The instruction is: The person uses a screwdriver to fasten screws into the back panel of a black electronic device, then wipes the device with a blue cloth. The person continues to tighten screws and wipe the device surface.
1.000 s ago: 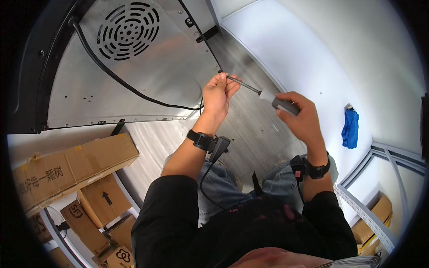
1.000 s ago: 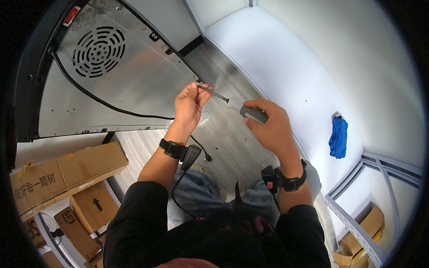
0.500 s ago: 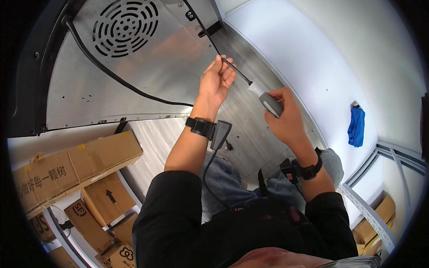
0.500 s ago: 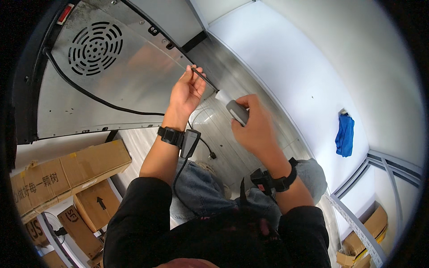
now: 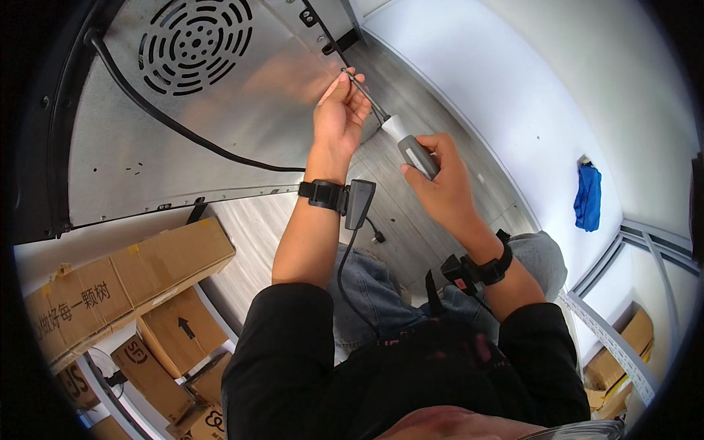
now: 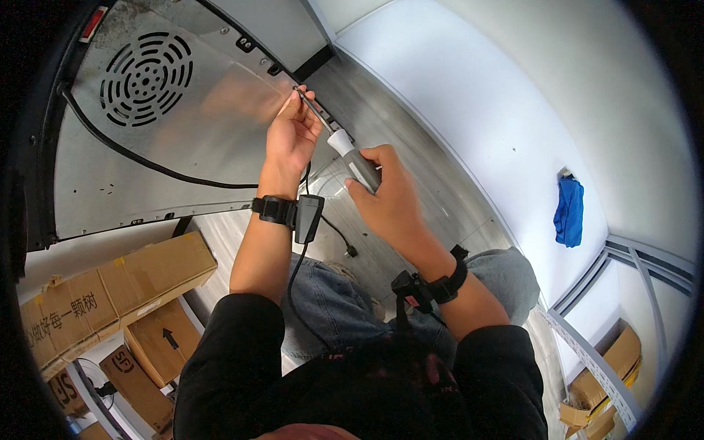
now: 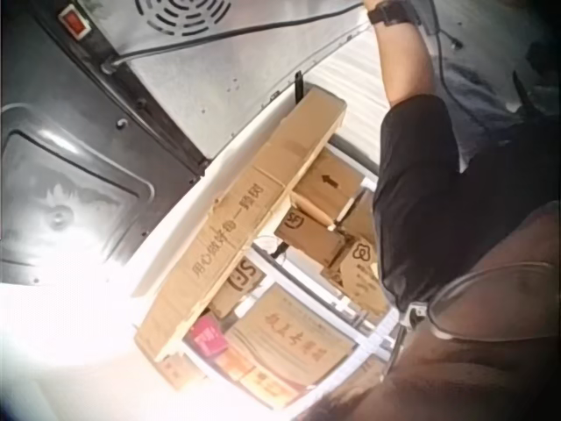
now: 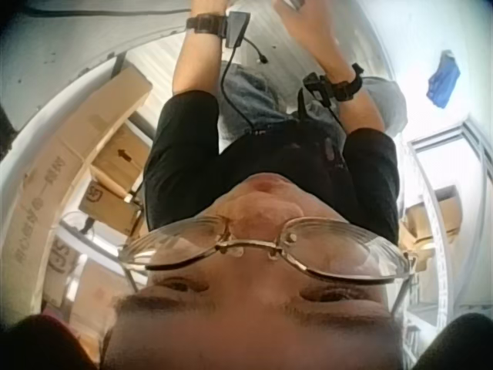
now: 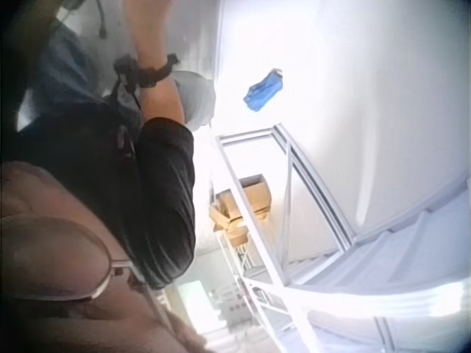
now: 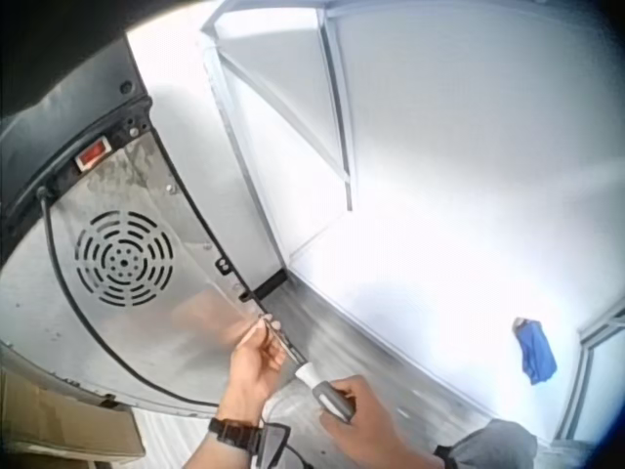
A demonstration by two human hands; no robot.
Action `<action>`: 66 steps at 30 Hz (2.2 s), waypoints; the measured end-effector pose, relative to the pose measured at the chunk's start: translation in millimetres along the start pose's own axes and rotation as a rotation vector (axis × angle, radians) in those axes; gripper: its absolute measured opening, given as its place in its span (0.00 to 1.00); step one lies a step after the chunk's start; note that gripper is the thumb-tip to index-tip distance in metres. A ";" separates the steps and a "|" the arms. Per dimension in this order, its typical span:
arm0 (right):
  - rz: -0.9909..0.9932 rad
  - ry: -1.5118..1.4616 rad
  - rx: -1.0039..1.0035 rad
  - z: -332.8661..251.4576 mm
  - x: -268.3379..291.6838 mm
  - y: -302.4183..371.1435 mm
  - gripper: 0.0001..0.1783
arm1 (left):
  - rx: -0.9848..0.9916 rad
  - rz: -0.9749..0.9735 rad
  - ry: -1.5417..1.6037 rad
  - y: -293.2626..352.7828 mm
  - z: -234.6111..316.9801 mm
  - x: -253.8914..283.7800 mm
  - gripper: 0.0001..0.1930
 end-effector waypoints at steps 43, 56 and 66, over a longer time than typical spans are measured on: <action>0.069 0.058 -0.039 20.4 -11.5 1.2 0.24 | 0.045 -0.087 -0.107 0.4 0.8 -1.2 0.12; 0.023 -0.014 -0.169 13.9 -6.8 -1.8 0.23 | 0.039 -0.089 -0.147 0.1 0.2 -2.2 0.12; -0.166 -0.669 -0.463 9.0 3.7 -3.0 0.18 | 0.078 -0.222 0.026 6.7 -1.2 -10.9 0.11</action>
Point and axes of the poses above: each hand's wrist, its own y-axis away from the middle knuckle, its own x-axis out of the back of the hand, z = x × y, the point moved 4 cm from there along -y, towards the middle knuckle, and after that the axes turned 14 degrees about -z, right-handed, at the moved point
